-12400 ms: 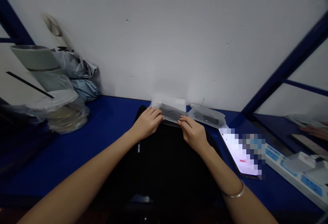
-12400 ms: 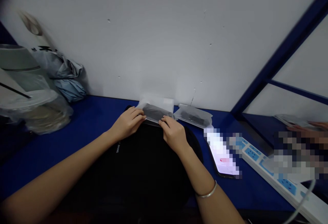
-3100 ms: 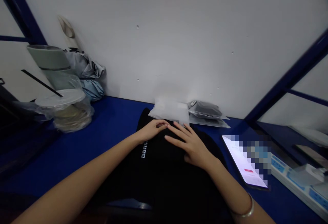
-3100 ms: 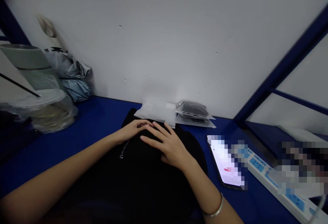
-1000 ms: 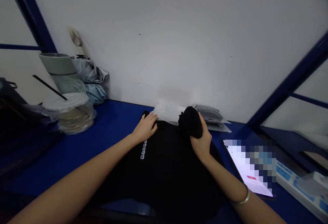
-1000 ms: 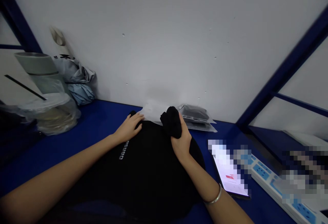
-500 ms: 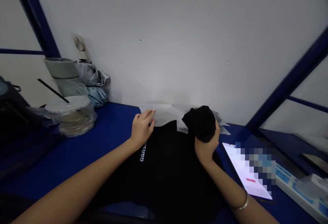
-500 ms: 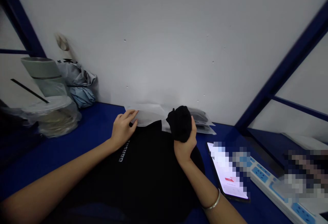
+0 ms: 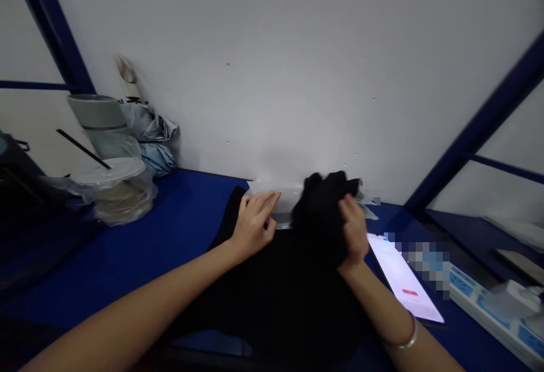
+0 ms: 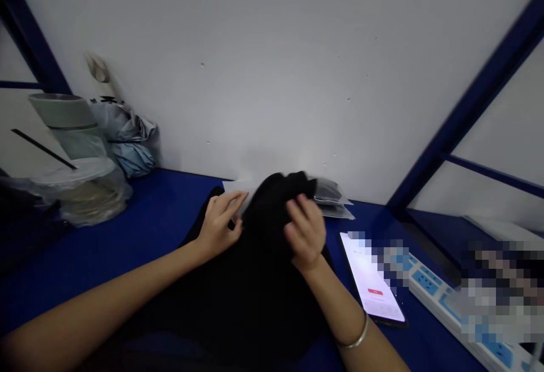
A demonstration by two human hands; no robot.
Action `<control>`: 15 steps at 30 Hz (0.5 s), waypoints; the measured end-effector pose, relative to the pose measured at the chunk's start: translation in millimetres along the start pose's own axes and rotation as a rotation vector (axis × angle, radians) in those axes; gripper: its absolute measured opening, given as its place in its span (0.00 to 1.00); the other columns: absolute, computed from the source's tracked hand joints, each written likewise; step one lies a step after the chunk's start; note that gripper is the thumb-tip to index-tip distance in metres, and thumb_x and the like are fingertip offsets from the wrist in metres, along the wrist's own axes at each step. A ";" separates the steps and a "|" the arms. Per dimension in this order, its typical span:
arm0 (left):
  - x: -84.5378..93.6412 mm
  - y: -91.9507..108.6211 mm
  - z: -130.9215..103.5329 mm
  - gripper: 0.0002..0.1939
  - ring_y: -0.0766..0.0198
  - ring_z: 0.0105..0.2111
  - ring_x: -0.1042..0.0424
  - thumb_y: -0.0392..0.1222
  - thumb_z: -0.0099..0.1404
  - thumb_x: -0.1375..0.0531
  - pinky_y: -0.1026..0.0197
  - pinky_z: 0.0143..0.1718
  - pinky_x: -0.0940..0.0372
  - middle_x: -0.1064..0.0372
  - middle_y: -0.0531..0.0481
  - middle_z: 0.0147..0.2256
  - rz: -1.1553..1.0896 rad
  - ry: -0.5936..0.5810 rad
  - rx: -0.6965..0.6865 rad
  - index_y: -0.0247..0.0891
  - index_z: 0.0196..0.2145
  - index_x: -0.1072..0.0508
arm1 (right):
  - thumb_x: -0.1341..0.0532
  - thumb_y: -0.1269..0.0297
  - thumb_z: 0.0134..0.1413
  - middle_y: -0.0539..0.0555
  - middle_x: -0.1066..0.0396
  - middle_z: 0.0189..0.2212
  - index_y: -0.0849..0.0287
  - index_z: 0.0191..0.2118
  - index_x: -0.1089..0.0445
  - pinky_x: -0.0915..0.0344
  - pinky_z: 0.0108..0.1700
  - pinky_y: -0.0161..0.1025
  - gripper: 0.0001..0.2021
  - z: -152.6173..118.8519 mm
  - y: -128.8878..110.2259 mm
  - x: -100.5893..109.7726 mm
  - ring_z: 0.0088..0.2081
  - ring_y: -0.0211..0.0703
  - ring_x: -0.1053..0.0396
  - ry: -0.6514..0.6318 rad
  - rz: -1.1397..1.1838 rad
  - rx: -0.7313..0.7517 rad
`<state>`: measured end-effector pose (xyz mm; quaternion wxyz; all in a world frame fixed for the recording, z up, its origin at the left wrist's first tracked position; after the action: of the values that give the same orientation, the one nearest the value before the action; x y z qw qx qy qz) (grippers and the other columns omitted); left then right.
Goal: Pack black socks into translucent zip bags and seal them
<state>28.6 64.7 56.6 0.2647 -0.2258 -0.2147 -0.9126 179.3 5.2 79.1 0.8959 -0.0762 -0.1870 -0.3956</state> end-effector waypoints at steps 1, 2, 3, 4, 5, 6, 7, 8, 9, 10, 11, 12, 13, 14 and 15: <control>-6.1 0.2 -1.9 0.24 0.55 0.49 0.39 0.33 0.59 0.50 0.50 0.50 0.48 0.38 0.46 0.49 -0.106 -0.036 0.051 0.43 0.53 0.42 | 0.49 0.64 0.56 0.44 0.30 0.43 0.42 0.44 0.38 0.41 0.54 0.50 0.12 -1.2 -34.5 9.4 0.55 0.42 0.42 0.089 0.024 0.246; -10.7 -2.5 -3.7 0.22 0.56 0.50 0.40 0.35 0.60 0.52 0.51 0.51 0.47 0.39 0.47 0.50 -0.208 -0.058 0.120 0.44 0.53 0.43 | 0.47 0.63 0.55 0.42 0.29 0.41 0.41 0.41 0.37 0.40 0.53 0.47 0.10 -5.4 -62.5 11.4 0.54 0.41 0.41 0.115 0.037 0.438; -14.4 -7.1 -5.6 0.21 0.58 0.50 0.41 0.37 0.62 0.53 0.53 0.51 0.46 0.41 0.48 0.51 -0.293 -0.075 0.197 0.45 0.54 0.43 | 0.44 0.62 0.53 0.41 0.28 0.40 0.42 0.39 0.35 0.40 0.54 0.45 0.08 -6.5 -79.9 5.4 0.53 0.40 0.39 0.073 0.031 0.528; -16.5 -12.1 -7.4 0.21 0.59 0.51 0.41 0.39 0.63 0.54 0.54 0.52 0.46 0.43 0.50 0.52 -0.350 -0.083 0.264 0.47 0.54 0.44 | 0.42 0.62 0.51 0.40 0.28 0.39 0.43 0.37 0.34 0.40 0.54 0.42 0.06 -6.4 -91.5 1.4 0.50 0.38 0.37 0.054 0.032 0.577; -16.7 -16.7 -8.9 0.21 0.60 0.52 0.42 0.39 0.63 0.54 0.56 0.53 0.47 0.45 0.51 0.54 -0.374 -0.081 0.316 0.48 0.54 0.45 | 0.42 0.61 0.50 0.38 0.27 0.38 0.42 0.35 0.33 0.40 0.53 0.40 0.06 -6.6 -100.2 -3.1 0.49 0.37 0.35 0.031 0.038 0.621; -15.2 -20.1 -9.6 0.21 0.61 0.53 0.43 0.39 0.63 0.54 0.56 0.54 0.48 0.46 0.52 0.54 -0.371 -0.071 0.343 0.49 0.55 0.46 | 0.41 0.62 0.50 0.39 0.27 0.38 0.43 0.35 0.33 0.39 0.53 0.39 0.05 -5.1 -103.0 -8.8 0.48 0.36 0.34 -0.003 0.036 0.622; -12.8 -21.9 -9.7 0.22 0.62 0.53 0.45 0.39 0.63 0.54 0.57 0.55 0.49 0.47 0.53 0.55 -0.354 -0.061 0.348 0.49 0.55 0.46 | 0.41 0.63 0.50 0.39 0.27 0.38 0.43 0.35 0.32 0.38 0.52 0.39 0.06 -4.1 -102.6 -12.9 0.48 0.36 0.34 -0.021 0.033 0.614; -10.4 -22.3 -9.5 0.23 0.63 0.54 0.46 0.38 0.63 0.55 0.57 0.56 0.51 0.48 0.53 0.55 -0.335 -0.050 0.337 0.50 0.55 0.47 | 0.42 0.64 0.50 0.41 0.27 0.39 0.44 0.36 0.32 0.37 0.51 0.39 0.07 -3.3 -99.5 -16.4 0.48 0.37 0.35 -0.035 0.023 0.598; -8.4 -21.6 -9.2 0.23 0.63 0.55 0.47 0.37 0.63 0.55 0.56 0.57 0.53 0.48 0.54 0.55 -0.321 -0.043 0.318 0.51 0.56 0.48 | 0.42 0.66 0.51 0.43 0.28 0.40 0.46 0.37 0.32 0.36 0.50 0.40 0.08 -2.7 -94.1 -19.4 0.50 0.38 0.36 -0.045 0.007 0.571; -6.8 -19.7 -8.8 0.24 0.63 0.56 0.48 0.37 0.63 0.55 0.55 0.58 0.53 0.49 0.53 0.55 -0.313 -0.036 0.290 0.52 0.56 0.49 | 0.43 0.68 0.52 0.45 0.28 0.41 0.48 0.39 0.32 0.36 0.50 0.41 0.09 -2.5 -87.5 -22.1 0.51 0.40 0.38 -0.054 -0.011 0.542; -5.6 -16.2 -8.1 0.25 0.62 0.56 0.49 0.37 0.62 0.54 0.54 0.58 0.53 0.50 0.52 0.55 -0.304 -0.033 0.250 0.51 0.57 0.50 | 0.45 0.69 0.52 0.48 0.29 0.43 0.50 0.41 0.33 0.36 0.49 0.42 0.11 -2.2 -79.8 -25.0 0.53 0.41 0.39 -0.069 -0.032 0.507; -3.9 -11.4 -7.4 0.28 0.60 0.56 0.49 0.37 0.61 0.51 0.52 0.57 0.51 0.50 0.50 0.55 -0.294 -0.022 0.202 0.50 0.58 0.51 | 0.46 0.71 0.53 0.50 0.30 0.45 0.52 0.43 0.33 0.36 0.50 0.43 0.12 -1.7 -71.5 -28.0 0.54 0.42 0.41 -0.086 -0.054 0.464; -1.8 -5.9 -6.7 0.31 0.58 0.56 0.48 0.36 0.59 0.49 0.51 0.56 0.49 0.50 0.48 0.55 -0.280 -0.005 0.151 0.49 0.58 0.53 | 0.48 0.72 0.54 0.53 0.31 0.46 0.55 0.45 0.34 0.37 0.50 0.44 0.14 -0.7 -62.3 -31.6 0.55 0.44 0.43 -0.110 -0.081 0.409; 0.1 0.3 -6.1 0.33 0.56 0.55 0.47 0.33 0.57 0.48 0.50 0.55 0.48 0.50 0.46 0.55 -0.259 0.012 0.097 0.46 0.59 0.53 | 0.50 0.73 0.54 0.56 0.33 0.48 0.58 0.47 0.35 0.37 0.50 0.44 0.15 0.6 -52.7 -35.3 0.56 0.45 0.44 -0.136 -0.117 0.346; 1.1 6.9 -5.6 0.36 0.55 0.55 0.47 0.30 0.55 0.48 0.50 0.55 0.47 0.49 0.44 0.54 -0.237 0.024 0.044 0.45 0.59 0.54 | 0.51 0.73 0.54 0.57 0.34 0.49 0.60 0.48 0.35 0.37 0.50 0.45 0.17 1.7 -43.8 -38.5 0.55 0.46 0.44 -0.157 -0.159 0.285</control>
<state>30.1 56.1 54.6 0.1623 -0.1822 -0.2568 -0.9352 122.7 2.3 64.9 0.8463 0.0357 -0.3160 -0.4273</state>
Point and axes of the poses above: each hand's wrist, its own z-axis towards the middle knuckle, its own x-axis out of the back of the hand, y = z × x, the point moved 10 cm from there along z, towards the middle knuckle
